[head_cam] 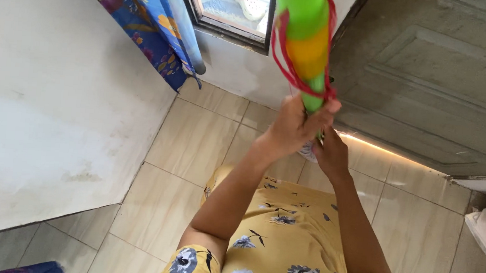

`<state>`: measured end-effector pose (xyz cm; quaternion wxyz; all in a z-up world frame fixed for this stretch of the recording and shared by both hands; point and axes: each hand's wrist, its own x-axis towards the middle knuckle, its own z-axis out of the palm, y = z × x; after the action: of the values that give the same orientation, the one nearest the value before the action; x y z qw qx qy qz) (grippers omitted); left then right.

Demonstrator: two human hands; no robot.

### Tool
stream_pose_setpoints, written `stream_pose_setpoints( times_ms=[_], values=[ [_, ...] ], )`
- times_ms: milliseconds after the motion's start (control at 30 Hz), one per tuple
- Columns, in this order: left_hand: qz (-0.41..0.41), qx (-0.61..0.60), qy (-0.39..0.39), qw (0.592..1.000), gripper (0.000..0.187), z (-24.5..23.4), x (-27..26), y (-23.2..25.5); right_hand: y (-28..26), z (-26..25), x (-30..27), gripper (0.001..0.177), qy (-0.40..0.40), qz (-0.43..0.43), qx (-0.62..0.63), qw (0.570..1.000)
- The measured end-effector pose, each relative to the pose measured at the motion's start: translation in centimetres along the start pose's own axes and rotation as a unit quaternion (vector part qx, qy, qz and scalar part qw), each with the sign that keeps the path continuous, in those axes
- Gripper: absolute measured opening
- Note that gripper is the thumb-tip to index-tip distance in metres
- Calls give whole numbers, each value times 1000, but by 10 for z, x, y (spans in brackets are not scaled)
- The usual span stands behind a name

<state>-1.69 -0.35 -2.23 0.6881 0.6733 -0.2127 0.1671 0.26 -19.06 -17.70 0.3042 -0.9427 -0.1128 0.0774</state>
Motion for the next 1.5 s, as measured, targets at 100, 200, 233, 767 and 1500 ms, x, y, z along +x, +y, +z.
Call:
stream_pose_setpoints(
  times_ms=[100, 200, 233, 767, 1500],
  values=[
    [-72, 41, -28, 996, 31, 14, -7, 21, 7, -7, -12, 42, -13, -11, -6, 1000],
    [4, 82, 11, 997, 37, 21, 2, 43, 23, 0, -14, 41, -19, -44, -34, 998],
    [4, 82, 10, 997, 37, 20, 4, 47, 22, 3, -17, 41, -20, -43, -34, 998],
    [-44, 93, 36, 994, 30, -14, 4, 104, -42, 54, -20, 30, -4, -184, 96, 978],
    [-10, 339, 109, 934, 37, -28, -19, 100, -107, 87, -4, 38, -289, -118, 629, 712]
  ],
)
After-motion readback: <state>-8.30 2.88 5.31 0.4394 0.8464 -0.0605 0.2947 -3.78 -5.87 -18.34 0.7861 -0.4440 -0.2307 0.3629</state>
